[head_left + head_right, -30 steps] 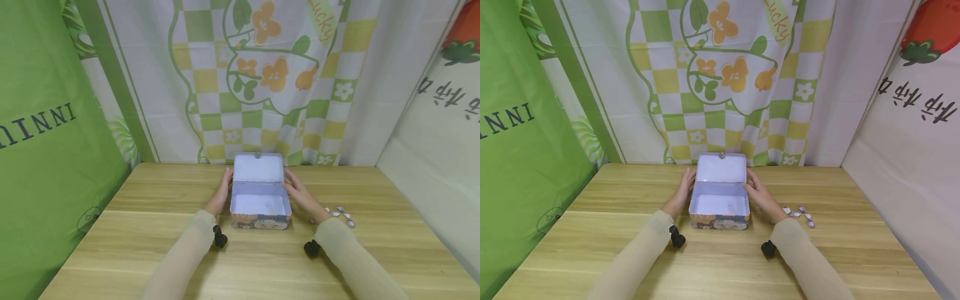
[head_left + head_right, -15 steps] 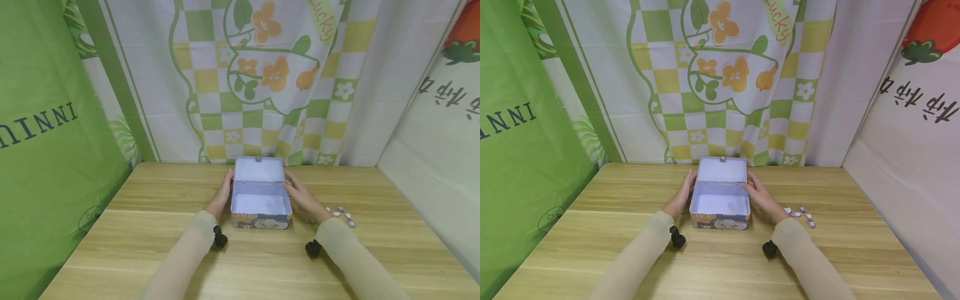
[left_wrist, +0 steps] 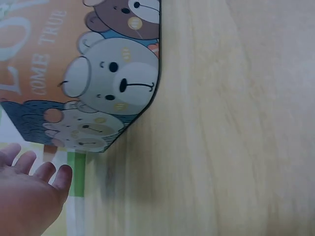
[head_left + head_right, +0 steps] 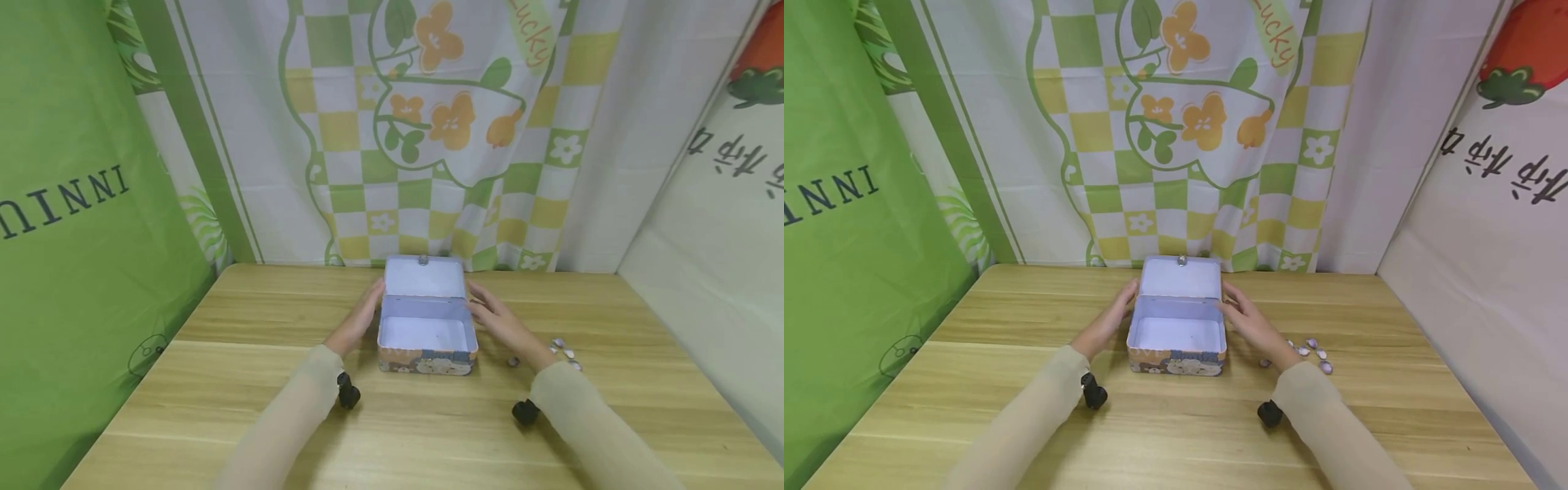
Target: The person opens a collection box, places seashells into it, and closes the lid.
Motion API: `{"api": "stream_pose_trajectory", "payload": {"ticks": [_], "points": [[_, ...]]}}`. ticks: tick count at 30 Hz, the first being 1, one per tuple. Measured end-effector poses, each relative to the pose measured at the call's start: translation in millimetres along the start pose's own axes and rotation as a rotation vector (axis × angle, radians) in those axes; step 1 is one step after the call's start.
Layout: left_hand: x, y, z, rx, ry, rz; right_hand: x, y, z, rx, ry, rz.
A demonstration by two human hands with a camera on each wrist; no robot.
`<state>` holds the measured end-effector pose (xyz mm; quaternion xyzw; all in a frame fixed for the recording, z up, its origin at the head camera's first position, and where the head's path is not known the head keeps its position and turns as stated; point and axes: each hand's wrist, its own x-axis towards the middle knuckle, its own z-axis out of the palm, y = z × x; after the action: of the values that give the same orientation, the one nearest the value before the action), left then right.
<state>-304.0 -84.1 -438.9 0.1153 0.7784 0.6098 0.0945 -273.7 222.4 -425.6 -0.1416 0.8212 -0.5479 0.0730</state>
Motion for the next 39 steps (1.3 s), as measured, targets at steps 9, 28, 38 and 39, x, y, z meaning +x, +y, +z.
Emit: {"api": "stream_pose_trajectory", "payload": {"ticks": [9, 28, 38, 39], "points": [[-17.3, 5.7, -9.2, 0.093, -0.05, 0.084, -12.1, -3.7, -3.3, 0.003, 0.0, -0.052], [-62.0, -0.3, -8.9, 0.383, -0.083, 0.233, -28.3, -4.6, -13.5, -0.045, -0.028, -0.108], [-69.3, -3.0, -6.4, 0.385, -0.123, 0.247, -36.3, -2.2, -24.7, -0.097, -0.022, -0.097], [-69.7, -3.3, -6.4, 0.388, -0.123, 0.248, -37.4, -1.7, -26.1, -0.101, -0.022, -0.094]]}}
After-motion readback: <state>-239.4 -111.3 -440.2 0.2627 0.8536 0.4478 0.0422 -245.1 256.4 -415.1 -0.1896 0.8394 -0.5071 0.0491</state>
